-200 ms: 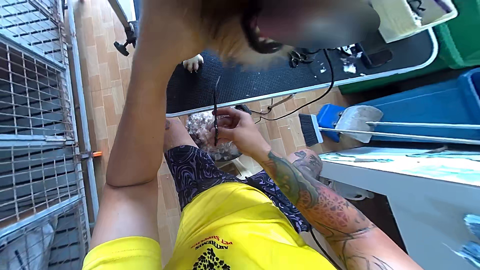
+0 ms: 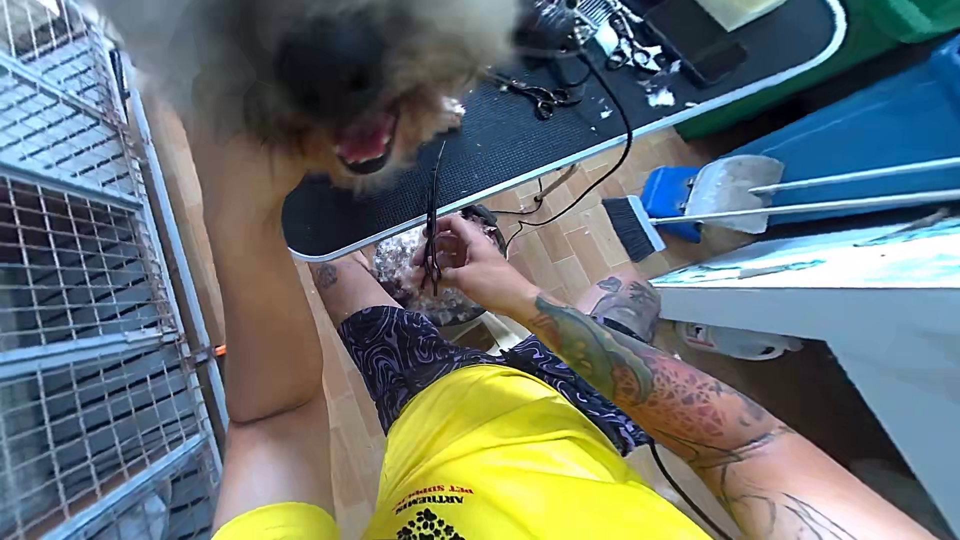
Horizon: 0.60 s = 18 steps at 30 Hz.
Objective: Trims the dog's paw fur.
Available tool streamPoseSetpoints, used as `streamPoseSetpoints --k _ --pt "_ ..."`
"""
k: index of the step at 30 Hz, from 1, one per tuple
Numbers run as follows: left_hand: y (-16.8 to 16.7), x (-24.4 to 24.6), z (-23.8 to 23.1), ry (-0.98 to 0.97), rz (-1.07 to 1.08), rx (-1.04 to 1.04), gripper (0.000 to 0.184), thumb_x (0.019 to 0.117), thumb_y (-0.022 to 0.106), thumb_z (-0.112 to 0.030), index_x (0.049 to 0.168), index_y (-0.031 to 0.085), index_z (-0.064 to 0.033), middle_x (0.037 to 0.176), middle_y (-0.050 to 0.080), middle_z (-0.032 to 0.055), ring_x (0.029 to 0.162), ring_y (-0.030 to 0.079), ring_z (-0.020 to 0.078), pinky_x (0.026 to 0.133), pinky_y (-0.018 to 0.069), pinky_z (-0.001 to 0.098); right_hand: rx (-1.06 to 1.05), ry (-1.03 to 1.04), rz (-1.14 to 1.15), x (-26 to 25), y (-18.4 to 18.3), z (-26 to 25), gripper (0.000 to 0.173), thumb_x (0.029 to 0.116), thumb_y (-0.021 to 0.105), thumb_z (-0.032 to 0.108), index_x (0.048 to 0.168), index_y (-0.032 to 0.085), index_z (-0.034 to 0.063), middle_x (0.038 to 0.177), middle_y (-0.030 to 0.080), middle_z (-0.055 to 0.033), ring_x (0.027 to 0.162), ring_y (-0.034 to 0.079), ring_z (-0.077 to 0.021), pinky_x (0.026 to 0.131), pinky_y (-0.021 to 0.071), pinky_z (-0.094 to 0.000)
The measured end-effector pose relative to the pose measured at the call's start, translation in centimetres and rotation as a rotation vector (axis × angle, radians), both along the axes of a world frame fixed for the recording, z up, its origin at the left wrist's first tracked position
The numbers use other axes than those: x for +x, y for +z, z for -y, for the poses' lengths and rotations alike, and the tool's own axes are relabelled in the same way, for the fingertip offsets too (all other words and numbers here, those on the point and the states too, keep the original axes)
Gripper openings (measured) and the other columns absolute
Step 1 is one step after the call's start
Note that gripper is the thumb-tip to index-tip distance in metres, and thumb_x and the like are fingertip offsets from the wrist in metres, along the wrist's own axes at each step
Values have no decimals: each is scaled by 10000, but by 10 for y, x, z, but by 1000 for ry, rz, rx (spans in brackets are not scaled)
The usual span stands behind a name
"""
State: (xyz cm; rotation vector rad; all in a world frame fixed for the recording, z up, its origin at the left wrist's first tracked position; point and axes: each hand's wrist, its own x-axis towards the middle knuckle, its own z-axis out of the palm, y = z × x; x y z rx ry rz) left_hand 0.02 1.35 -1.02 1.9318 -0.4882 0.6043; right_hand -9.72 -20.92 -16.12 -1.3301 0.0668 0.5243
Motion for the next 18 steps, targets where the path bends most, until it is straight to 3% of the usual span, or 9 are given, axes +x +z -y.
streamPoseSetpoints --k 2,6,7,8,9,10,12,16,18 --pt "-8 -5 -4 37 -74 -90 292 863 785 -318 1025 600 -160 898 642 -204 887 605 -127 808 517 120 -8 37 -25 -3 -3 7 662 779 586 -176 1361 451 110 1109 696 -120 947 715 -276 789 622 -448" --pt "-15 -14 -15 236 -120 135 305 931 699 -271 1063 614 -9 917 621 -83 856 571 -89 806 481 141 -29 -4 -65 -7 -12 21 572 782 617 -153 1284 484 88 1005 653 -97 855 678 -221 754 600 -411" --pt "-17 -12 -19 227 -142 115 235 947 670 -237 1054 596 -41 899 615 -104 826 572 -99 782 495 126 -30 -28 -72 -7 -13 23 570 794 639 -140 1298 488 81 978 640 -94 818 662 -210 731 596 -401" --pt "-20 -10 -25 172 -155 33 206 967 652 -181 1092 593 -29 913 622 -86 830 587 -68 781 511 150 -28 -45 -77 -8 -15 25 574 799 654 -123 1306 485 85 952 631 -85 784 642 -193 703 582 -384" --pt "-23 -4 -30 119 -186 -77 126 969 629 -138 1075 571 -102 866 625 -111 754 594 -43 702 533 168 -18 -54 -80 -9 -16 26 578 807 662 -109 1319 477 87 933 623 -82 759 628 -188 685 576 -380" --pt "-21 0 -33 52 -203 -161 205 948 652 -118 1126 550 -135 903 644 -112 784 621 -14 712 562 201 -8 -60 -80 -10 -17 27 579 816 669 -92 1331 474 86 911 620 -83 735 623 -190 672 578 -386" --pt "-14 6 -34 -45 -207 -258 400 938 674 -150 1291 488 -136 1091 647 -91 1016 634 22 892 563 264 -8 -49 -72 -12 -19 28 553 857 677 -42 1351 466 93 881 618 -74 698 618 -181 653 579 -373" --pt "-33 41 -60 -56 -279 -343 239 1048 474 -74 1270 525 -3 1063 637 2 995 610 22 887 533 214 -39 -32 -85 -19 -14 34 543 892 686 -3 1374 459 102 870 636 -75 668 631 -180 628 585 -347" --pt "-40 65 -65 -37 -353 -424 167 1053 432 -42 1165 550 -6 944 636 18 849 619 36 766 555 204 -59 -23 -91 -22 -13 37 528 897 702 28 1374 485 101 879 646 -82 664 634 -181 614 581 -341"
